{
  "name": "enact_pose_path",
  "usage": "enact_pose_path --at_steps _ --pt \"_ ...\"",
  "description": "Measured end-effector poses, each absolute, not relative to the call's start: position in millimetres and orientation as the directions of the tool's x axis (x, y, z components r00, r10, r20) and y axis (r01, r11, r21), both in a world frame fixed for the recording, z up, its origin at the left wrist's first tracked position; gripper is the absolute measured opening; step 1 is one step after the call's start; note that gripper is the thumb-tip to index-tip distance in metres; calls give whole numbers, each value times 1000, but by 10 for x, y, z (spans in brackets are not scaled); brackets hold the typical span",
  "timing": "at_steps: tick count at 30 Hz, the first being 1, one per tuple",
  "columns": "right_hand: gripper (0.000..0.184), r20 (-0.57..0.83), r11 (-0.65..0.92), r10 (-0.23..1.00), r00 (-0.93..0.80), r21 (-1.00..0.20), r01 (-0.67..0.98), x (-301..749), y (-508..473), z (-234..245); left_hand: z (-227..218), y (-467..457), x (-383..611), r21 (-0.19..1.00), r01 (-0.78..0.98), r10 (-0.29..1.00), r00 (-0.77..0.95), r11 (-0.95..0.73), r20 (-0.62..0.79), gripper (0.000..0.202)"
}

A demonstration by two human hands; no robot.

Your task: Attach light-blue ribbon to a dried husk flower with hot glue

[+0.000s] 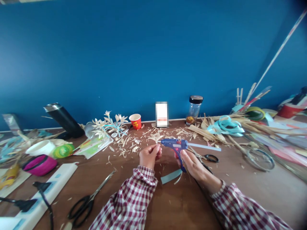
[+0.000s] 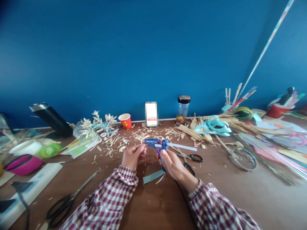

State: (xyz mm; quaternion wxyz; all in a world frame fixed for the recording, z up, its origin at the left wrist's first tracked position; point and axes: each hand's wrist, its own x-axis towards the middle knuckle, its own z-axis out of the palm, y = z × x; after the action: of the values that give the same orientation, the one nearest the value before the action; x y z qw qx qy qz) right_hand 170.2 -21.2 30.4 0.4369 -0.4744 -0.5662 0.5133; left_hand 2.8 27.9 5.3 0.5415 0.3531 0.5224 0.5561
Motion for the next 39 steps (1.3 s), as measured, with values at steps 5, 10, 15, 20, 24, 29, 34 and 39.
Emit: enact_pose_path --at_steps 5,10,15,20,24,29,34,39 --pt "50 28 43 986 -162 -995 92 1700 -203 313 51 274 24 961 -243 972 -158 134 -175 28" --pt "47 25 39 988 -150 -995 93 1697 -218 320 75 254 28 962 -247 976 -151 115 -155 29" --pt "47 42 62 988 -147 -989 135 1718 -183 271 59 270 23 953 -278 974 -153 122 -169 31" --pt "45 202 235 971 -131 -914 330 1785 -165 329 39 309 -13 947 -289 966 -171 139 -194 30" --pt "36 321 258 947 -10 -744 616 1975 -242 451 52 313 -19 958 -249 960 -201 144 -197 29" --pt "41 428 0 890 159 -348 937 2586 -500 479 53 309 4 908 -392 975 -97 147 -199 25" --pt "44 425 -230 873 240 -75 970 3390 -856 264 52 283 15 899 -416 975 -107 136 -197 28" --pt "33 439 -378 823 360 -48 924 3881 -1074 -43 76 260 22 904 -401 971 -119 146 -209 28"
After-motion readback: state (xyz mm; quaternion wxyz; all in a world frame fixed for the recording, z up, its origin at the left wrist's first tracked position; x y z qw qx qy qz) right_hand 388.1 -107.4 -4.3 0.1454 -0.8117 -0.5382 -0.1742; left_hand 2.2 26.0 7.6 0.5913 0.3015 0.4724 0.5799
